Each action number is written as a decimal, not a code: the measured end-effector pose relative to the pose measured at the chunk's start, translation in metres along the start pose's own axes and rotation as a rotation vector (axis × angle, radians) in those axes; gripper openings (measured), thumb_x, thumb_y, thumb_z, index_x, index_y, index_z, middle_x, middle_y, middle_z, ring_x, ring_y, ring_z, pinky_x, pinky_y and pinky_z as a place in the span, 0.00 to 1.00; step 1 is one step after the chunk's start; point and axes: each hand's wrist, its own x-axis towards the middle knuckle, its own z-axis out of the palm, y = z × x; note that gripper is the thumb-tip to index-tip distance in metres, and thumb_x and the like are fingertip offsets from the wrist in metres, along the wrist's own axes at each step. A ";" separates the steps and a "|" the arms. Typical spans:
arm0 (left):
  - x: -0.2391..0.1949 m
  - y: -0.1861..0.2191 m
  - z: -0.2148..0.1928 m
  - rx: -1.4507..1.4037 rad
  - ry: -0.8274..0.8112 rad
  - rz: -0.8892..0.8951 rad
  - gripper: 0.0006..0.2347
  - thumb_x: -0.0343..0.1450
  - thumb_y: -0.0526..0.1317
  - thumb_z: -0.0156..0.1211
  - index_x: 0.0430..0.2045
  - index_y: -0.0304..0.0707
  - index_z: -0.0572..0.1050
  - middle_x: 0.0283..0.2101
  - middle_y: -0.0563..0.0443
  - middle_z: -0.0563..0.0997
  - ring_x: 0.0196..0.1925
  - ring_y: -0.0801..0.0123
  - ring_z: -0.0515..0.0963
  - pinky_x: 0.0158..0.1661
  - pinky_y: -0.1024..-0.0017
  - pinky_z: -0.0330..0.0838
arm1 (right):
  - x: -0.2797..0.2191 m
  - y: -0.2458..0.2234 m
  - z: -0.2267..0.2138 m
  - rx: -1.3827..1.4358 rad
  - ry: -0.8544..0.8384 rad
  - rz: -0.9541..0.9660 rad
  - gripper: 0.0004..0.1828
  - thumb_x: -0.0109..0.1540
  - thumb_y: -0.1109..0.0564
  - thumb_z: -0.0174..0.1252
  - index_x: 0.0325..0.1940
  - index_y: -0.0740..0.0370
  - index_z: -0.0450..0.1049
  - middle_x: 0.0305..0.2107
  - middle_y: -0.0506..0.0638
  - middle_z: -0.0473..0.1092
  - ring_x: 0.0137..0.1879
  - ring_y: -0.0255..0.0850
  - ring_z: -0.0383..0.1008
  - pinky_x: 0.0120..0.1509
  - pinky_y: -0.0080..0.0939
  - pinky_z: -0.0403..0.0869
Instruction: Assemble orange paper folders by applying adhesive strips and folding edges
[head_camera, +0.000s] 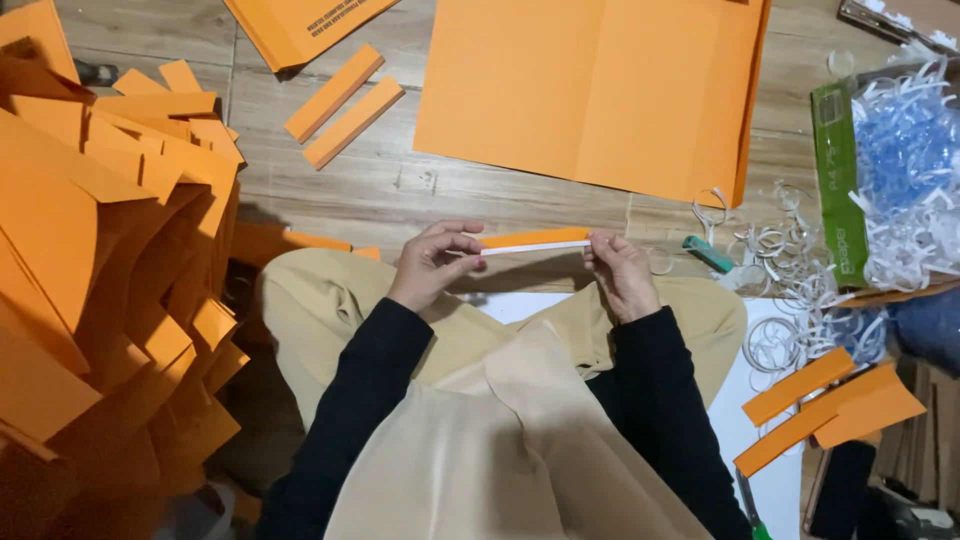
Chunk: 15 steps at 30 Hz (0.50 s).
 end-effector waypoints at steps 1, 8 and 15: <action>0.000 0.001 0.001 0.000 -0.003 0.003 0.06 0.59 0.30 0.65 0.26 0.32 0.78 0.42 0.43 0.73 0.35 0.68 0.78 0.34 0.81 0.74 | -0.003 -0.001 0.003 0.037 -0.016 0.022 0.05 0.59 0.60 0.54 0.36 0.65 0.69 0.22 0.46 0.68 0.29 0.30 0.70 0.34 0.23 0.72; 0.005 0.000 0.002 -0.045 0.000 0.032 0.06 0.60 0.29 0.64 0.27 0.29 0.77 0.37 0.43 0.75 0.35 0.69 0.78 0.34 0.79 0.75 | 0.004 0.023 -0.003 0.119 -0.036 0.130 0.09 0.58 0.56 0.56 0.38 0.63 0.70 0.24 0.46 0.68 0.31 0.31 0.71 0.38 0.26 0.73; 0.008 -0.003 0.004 0.084 0.028 0.067 0.04 0.61 0.29 0.63 0.25 0.30 0.77 0.30 0.44 0.76 0.30 0.68 0.79 0.29 0.78 0.75 | -0.046 -0.035 0.066 -0.821 -0.066 -0.890 0.06 0.56 0.59 0.59 0.38 0.54 0.74 0.34 0.49 0.64 0.46 0.44 0.63 0.53 0.42 0.61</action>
